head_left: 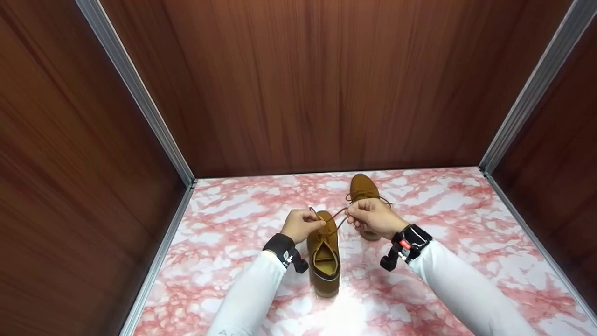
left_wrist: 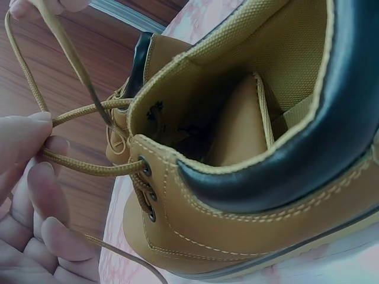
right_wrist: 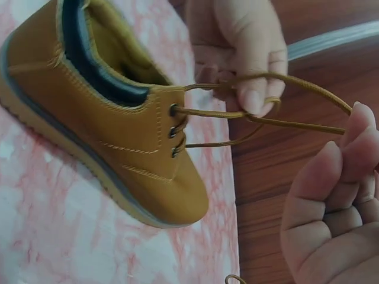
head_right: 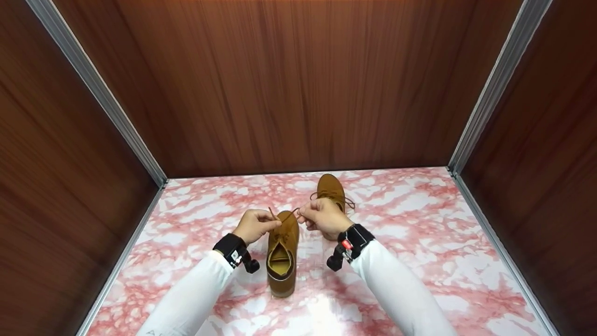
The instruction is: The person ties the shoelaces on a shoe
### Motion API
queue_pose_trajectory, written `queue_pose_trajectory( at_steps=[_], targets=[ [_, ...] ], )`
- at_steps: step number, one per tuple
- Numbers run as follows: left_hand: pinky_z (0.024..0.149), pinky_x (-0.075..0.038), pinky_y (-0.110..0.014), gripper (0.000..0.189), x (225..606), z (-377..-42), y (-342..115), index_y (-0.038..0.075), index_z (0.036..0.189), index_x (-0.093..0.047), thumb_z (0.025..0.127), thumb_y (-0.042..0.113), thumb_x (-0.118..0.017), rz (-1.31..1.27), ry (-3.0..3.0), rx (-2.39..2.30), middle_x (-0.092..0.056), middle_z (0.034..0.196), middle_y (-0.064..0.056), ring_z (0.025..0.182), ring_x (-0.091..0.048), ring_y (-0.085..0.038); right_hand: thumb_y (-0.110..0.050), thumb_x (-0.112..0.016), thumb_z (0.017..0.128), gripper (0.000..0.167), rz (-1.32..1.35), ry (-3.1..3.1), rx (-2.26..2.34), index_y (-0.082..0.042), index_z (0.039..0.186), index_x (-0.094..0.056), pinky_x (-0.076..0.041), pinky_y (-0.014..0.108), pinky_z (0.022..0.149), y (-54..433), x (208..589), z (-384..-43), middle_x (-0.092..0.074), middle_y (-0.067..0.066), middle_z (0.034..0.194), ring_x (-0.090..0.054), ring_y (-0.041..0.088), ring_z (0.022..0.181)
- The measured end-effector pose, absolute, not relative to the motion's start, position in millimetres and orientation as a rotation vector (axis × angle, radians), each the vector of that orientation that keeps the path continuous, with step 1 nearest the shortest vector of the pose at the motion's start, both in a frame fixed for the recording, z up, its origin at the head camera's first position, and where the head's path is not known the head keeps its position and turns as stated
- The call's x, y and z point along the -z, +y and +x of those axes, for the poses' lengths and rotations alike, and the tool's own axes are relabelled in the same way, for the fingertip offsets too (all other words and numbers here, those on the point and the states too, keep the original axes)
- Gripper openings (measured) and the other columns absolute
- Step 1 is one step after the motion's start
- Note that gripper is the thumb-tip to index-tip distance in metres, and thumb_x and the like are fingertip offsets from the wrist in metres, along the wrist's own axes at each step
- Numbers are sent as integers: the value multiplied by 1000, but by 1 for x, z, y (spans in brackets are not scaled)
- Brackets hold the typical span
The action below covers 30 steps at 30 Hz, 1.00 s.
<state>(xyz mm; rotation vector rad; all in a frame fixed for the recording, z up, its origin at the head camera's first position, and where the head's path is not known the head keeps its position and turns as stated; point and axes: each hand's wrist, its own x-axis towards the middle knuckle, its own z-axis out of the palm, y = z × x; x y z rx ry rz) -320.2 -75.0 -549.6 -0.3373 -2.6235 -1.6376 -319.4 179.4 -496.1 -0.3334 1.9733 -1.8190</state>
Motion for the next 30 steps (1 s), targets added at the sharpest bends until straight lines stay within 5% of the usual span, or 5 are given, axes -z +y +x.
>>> queue_pose_trajectory(
  at_steps=[5,14,23,30],
  targets=[
    [68,-52,-16,12,552,-320,-75,3,89,-81,87,14,-84,-322,-2620,1641,-79,88,-12,71,-62,0,-12,-67,102,20,-502,2221,1651,7,100,-67,-54,18,59,173,502,-316,-76,-1,78,-63,4,63],
    [68,-52,-17,13,561,-321,-74,2,90,-81,87,15,-84,-282,-2607,1688,-80,87,-11,71,-63,-1,-7,-75,93,12,-830,2384,1419,4,89,-70,-55,18,61,157,505,-308,-76,24,85,-67,4,66],
    [69,-55,-19,12,570,-319,-79,1,89,-79,89,13,-81,-245,-2625,1726,-80,89,-12,73,-65,-3,-9,-81,87,9,-826,2546,1224,-5,83,-73,-53,19,57,147,523,-312,-74,3,74,-68,10,64],
    [72,-55,-19,13,577,-317,-84,1,91,-79,90,13,-80,-200,-2647,1763,-80,89,-11,72,-65,-2,-10,-80,89,11,-763,2496,1169,-2,96,-77,-56,20,60,155,529,-318,-79,15,83,-69,7,66]
  ],
)
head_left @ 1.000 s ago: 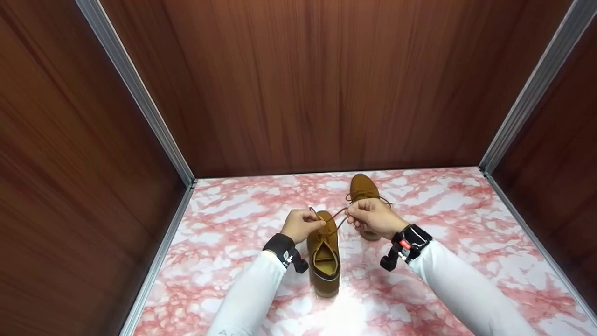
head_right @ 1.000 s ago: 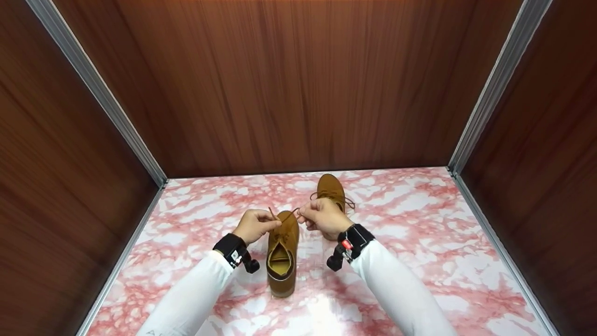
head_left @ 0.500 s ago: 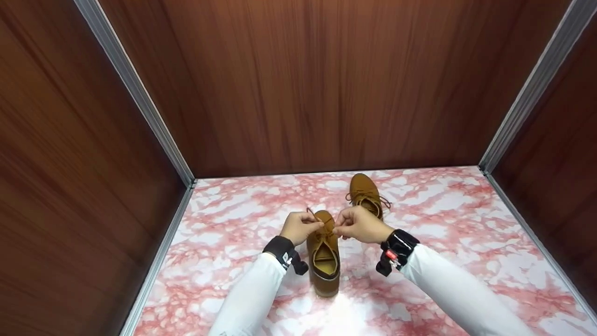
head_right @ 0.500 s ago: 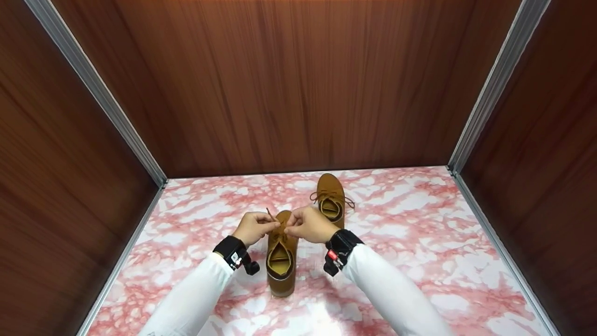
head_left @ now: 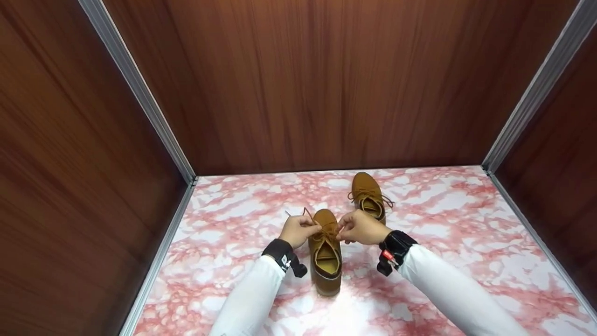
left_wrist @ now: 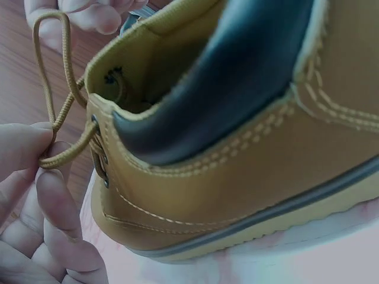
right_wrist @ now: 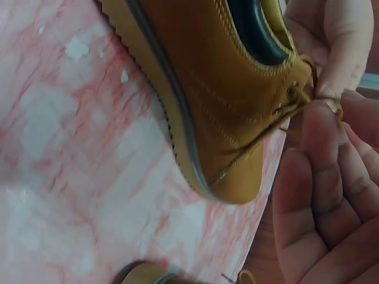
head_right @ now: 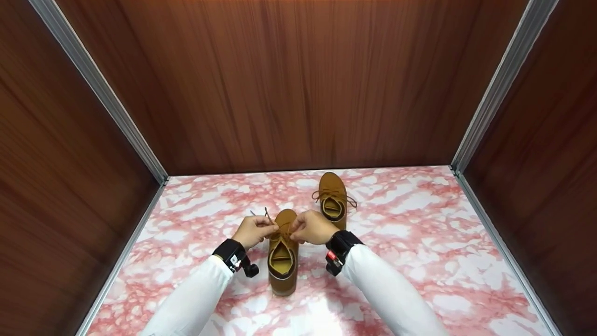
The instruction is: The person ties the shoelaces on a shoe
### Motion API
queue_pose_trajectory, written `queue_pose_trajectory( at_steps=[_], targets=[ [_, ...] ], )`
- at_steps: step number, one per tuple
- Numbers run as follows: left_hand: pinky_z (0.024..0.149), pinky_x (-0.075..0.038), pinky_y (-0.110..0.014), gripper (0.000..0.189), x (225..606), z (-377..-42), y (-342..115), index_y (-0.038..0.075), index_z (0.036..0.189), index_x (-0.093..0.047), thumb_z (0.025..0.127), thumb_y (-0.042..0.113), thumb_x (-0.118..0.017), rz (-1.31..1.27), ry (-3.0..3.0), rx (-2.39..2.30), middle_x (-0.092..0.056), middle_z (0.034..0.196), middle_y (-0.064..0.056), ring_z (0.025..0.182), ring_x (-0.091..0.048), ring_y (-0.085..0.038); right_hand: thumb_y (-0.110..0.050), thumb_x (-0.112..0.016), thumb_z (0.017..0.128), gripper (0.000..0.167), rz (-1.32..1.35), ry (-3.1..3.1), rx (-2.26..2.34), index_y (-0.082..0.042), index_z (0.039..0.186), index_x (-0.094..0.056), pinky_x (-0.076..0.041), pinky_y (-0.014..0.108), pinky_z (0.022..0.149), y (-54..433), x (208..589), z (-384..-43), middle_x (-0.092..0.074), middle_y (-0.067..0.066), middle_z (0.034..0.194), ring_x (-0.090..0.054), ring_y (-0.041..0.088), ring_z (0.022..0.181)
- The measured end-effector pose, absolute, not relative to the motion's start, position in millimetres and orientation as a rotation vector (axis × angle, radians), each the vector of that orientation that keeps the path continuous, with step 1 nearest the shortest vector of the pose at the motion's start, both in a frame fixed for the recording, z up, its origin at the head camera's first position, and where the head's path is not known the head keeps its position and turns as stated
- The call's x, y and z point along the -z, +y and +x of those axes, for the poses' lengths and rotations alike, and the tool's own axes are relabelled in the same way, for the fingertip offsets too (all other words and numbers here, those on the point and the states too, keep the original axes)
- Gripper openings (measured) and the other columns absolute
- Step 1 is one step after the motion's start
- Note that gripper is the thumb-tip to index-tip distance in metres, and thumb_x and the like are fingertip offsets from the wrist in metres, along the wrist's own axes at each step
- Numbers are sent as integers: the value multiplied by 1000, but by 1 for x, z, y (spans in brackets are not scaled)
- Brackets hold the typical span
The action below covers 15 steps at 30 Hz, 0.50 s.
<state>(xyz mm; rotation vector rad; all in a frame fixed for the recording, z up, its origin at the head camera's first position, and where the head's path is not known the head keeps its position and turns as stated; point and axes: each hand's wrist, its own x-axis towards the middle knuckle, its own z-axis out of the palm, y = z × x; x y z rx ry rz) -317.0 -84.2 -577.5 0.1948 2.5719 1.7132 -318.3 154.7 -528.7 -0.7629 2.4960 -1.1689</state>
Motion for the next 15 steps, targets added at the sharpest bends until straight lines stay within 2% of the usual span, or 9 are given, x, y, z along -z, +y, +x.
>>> queue_pose_trajectory(
  at_steps=[4,7,15],
  targets=[
    [73,-56,-20,14,580,-317,-86,-1,93,-78,90,13,-80,198,2567,-1715,-80,91,-13,73,-65,-2,-8,-78,90,18,-708,2480,1169,3,103,-74,-54,21,61,164,531,-323,-79,20,85,-71,11,68],
    [73,-57,-21,16,582,-315,-88,-2,95,-78,91,13,-79,195,2548,-1722,-80,92,-13,73,-66,-3,-7,-77,90,18,-670,2498,1168,4,103,-73,-54,22,61,170,533,-326,-78,22,86,-71,15,69],
    [73,-57,-21,15,585,-314,-87,-2,98,-77,92,11,-78,160,2488,-1766,-79,90,-10,73,-65,-4,-6,-73,93,6,-616,2571,1157,-1,96,-74,-54,23,60,176,547,-329,-77,12,83,-65,10,66]
  ],
)
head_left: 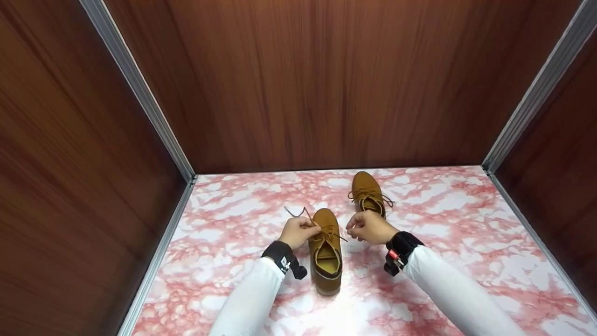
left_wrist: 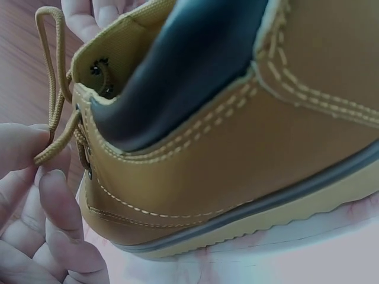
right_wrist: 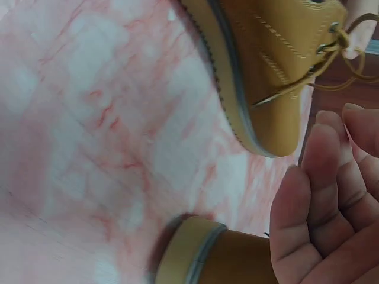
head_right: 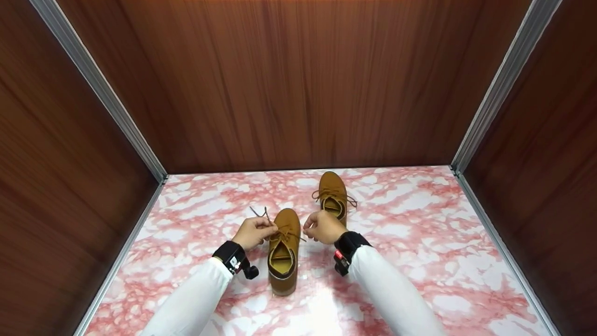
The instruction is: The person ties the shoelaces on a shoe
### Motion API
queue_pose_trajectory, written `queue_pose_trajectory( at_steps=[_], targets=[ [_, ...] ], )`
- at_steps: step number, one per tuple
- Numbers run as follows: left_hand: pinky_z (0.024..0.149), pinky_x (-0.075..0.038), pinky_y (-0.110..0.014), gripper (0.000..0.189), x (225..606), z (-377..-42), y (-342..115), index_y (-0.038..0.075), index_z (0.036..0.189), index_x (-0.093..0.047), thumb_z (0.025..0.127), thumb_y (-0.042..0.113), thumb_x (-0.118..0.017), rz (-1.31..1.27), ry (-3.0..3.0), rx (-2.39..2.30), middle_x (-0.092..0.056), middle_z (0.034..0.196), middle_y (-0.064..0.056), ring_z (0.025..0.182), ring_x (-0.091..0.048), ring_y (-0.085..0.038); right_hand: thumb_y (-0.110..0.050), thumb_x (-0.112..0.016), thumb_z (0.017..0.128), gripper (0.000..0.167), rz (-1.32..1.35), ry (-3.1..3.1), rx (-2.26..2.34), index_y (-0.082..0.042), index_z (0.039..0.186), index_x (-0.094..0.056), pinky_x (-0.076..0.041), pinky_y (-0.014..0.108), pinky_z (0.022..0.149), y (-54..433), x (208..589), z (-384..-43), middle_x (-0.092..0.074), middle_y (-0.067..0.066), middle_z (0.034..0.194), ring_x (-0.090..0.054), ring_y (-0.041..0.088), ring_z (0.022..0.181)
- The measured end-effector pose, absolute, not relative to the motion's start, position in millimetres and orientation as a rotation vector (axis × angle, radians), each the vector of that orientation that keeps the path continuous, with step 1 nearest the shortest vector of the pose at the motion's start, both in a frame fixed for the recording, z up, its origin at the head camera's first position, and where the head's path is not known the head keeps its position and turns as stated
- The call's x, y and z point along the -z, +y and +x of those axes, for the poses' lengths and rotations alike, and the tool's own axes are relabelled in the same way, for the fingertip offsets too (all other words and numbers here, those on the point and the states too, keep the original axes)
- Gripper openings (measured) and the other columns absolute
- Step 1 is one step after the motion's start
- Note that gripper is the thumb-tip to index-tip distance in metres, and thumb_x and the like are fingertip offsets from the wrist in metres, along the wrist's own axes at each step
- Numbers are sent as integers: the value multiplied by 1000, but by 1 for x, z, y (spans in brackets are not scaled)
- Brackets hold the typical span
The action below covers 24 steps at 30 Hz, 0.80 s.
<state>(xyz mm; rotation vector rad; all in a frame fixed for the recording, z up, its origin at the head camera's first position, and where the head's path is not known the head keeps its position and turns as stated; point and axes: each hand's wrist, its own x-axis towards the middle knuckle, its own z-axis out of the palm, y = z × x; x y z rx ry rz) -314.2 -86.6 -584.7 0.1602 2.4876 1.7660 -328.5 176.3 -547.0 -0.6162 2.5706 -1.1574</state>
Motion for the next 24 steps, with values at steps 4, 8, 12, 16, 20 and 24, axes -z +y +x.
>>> queue_pose_trajectory(
  at_steps=[4,8,12,16,20,24],
  targets=[
    [75,-59,-22,15,584,-314,-85,-3,98,-76,92,11,-78,161,2477,-1792,-79,94,-13,75,-67,-4,-7,-74,92,4,-639,2636,1132,-3,93,-75,-53,23,61,173,557,-328,-75,10,81,-62,7,65],
    [78,-62,-28,15,584,-314,-84,-4,98,-76,92,10,-78,163,2458,-1820,-79,95,-15,76,-68,-5,-7,-75,90,4,-664,2698,1057,-4,93,-76,-53,25,69,168,568,-327,-76,8,82,-60,6,71],
    [79,-62,-30,16,583,-312,-84,-2,97,-75,91,12,-79,146,2437,-1829,-79,95,-13,77,-68,-7,-8,-76,90,6,-637,2715,976,-5,94,-77,-55,32,80,163,577,-322,-77,6,86,-63,10,80],
    [79,-62,-30,15,582,-312,-84,-2,96,-75,91,12,-79,136,2442,-1826,-79,94,-12,77,-68,-7,-11,-76,91,5,-599,2714,972,-7,88,-77,-54,35,83,160,583,-320,-76,3,83,-62,10,80],
    [77,-61,-29,15,581,-313,-84,-3,94,-75,91,12,-78,161,2470,-1811,-79,92,-12,74,-66,-5,-14,-75,92,12,-614,2713,1014,-8,81,-74,-49,27,77,162,588,-322,-71,-3,75,-57,5,74],
    [71,-55,-21,14,580,-312,-85,-1,93,-76,91,13,-78,181,2510,-1769,-78,87,-8,72,-63,-4,-15,-74,93,17,-644,2701,1086,-7,79,-72,-46,24,71,165,586,-323,-68,-2,73,-54,5,72]
  ],
)
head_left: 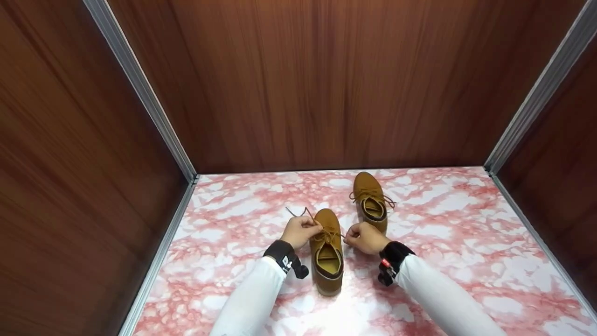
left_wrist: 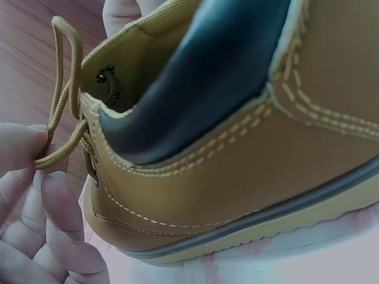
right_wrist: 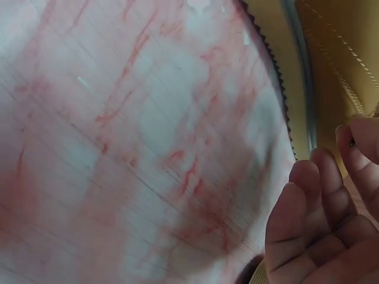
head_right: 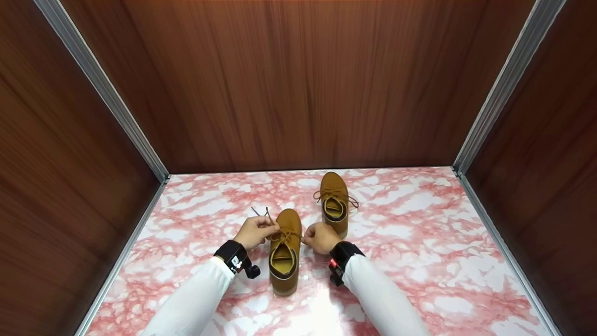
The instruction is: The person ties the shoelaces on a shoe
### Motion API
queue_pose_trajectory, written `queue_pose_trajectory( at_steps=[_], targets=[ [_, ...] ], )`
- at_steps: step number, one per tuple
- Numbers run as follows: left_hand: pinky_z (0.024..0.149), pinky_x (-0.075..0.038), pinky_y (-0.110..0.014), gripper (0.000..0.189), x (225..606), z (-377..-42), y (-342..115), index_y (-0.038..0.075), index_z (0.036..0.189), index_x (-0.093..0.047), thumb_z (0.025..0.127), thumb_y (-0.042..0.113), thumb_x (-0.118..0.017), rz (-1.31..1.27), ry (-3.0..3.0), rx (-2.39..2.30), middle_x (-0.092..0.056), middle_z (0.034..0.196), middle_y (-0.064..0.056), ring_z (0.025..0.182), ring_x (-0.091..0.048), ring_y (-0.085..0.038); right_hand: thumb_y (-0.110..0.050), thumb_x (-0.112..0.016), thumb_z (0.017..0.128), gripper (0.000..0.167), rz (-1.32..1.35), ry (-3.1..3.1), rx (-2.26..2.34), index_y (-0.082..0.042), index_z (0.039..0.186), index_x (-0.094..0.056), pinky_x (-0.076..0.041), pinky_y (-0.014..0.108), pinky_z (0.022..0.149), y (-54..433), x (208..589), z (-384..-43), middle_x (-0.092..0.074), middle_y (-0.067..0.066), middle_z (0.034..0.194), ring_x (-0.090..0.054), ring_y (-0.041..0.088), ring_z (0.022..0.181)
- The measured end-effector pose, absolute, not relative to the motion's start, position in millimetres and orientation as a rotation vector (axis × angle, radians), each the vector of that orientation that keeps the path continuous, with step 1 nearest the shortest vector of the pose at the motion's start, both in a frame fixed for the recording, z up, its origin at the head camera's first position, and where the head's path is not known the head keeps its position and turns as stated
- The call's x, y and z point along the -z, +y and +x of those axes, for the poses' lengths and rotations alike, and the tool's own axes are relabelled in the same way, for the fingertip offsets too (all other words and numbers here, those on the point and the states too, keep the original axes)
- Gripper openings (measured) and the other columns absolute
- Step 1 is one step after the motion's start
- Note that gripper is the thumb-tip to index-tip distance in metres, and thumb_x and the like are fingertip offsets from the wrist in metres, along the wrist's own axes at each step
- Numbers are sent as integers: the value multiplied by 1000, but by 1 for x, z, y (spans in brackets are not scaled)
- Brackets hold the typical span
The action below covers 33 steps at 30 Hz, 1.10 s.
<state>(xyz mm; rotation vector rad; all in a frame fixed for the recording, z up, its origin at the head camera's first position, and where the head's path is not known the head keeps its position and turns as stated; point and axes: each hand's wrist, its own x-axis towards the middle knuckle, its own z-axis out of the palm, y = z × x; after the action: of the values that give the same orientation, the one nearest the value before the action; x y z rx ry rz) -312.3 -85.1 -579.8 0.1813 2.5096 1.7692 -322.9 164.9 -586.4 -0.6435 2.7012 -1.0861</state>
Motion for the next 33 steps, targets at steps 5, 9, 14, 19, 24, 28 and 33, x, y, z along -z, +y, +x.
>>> queue_pose_trajectory(
  at_steps=[5,9,14,19,24,28,33],
  targets=[
    [72,-55,-19,14,580,-313,-86,-2,94,-76,91,12,-78,192,2497,-1780,-79,89,-9,73,-64,-3,-15,-70,98,19,-529,2576,1291,-3,83,-68,-50,23,61,167,572,-320,-69,9,77,-61,12,69],
    [73,-58,-21,14,581,-313,-86,-3,96,-75,92,11,-77,185,2489,-1789,-79,92,-12,73,-65,-3,-12,-66,99,17,-449,2473,1494,1,89,-66,-59,28,65,167,556,-318,-71,11,85,-69,19,75],
    [71,-58,-22,14,582,-312,-86,-2,97,-76,92,11,-77,175,2476,-1799,-79,90,-10,72,-65,-3,-11,-59,103,17,-355,2262,1828,4,97,-64,-64,32,74,167,539,-320,-71,3,97,-71,17,83],
    [69,-55,-19,14,582,-311,-85,-2,96,-76,92,11,-77,178,2473,-1806,-78,88,-7,72,-64,-4,-14,-49,109,19,-286,1818,2178,-7,94,-59,-62,37,90,165,528,-321,-74,4,110,-73,21,102],
    [71,-55,-19,13,581,-311,-85,-1,96,-76,92,12,-76,176,2475,-1804,-78,89,-7,73,-65,-4,-20,-38,114,26,-299,1529,2287,-14,95,-54,-59,41,98,160,521,-320,-77,4,97,-75,23,101],
    [74,-56,-20,13,581,-310,-87,-1,97,-76,93,12,-76,192,2491,-1786,-78,89,-7,75,-65,-4,-19,-40,113,26,-266,1549,2295,-15,92,-53,-57,41,93,156,519,-319,-57,-2,76,-63,16,76],
    [76,-56,-21,13,581,-310,-89,1,97,-76,93,14,-75,190,2501,-1765,-78,89,-6,77,-66,-5,-14,-42,112,25,-180,1590,2342,-15,92,-55,-48,30,76,157,519,-321,-37,-6,71,-39,10,64]
  ],
)
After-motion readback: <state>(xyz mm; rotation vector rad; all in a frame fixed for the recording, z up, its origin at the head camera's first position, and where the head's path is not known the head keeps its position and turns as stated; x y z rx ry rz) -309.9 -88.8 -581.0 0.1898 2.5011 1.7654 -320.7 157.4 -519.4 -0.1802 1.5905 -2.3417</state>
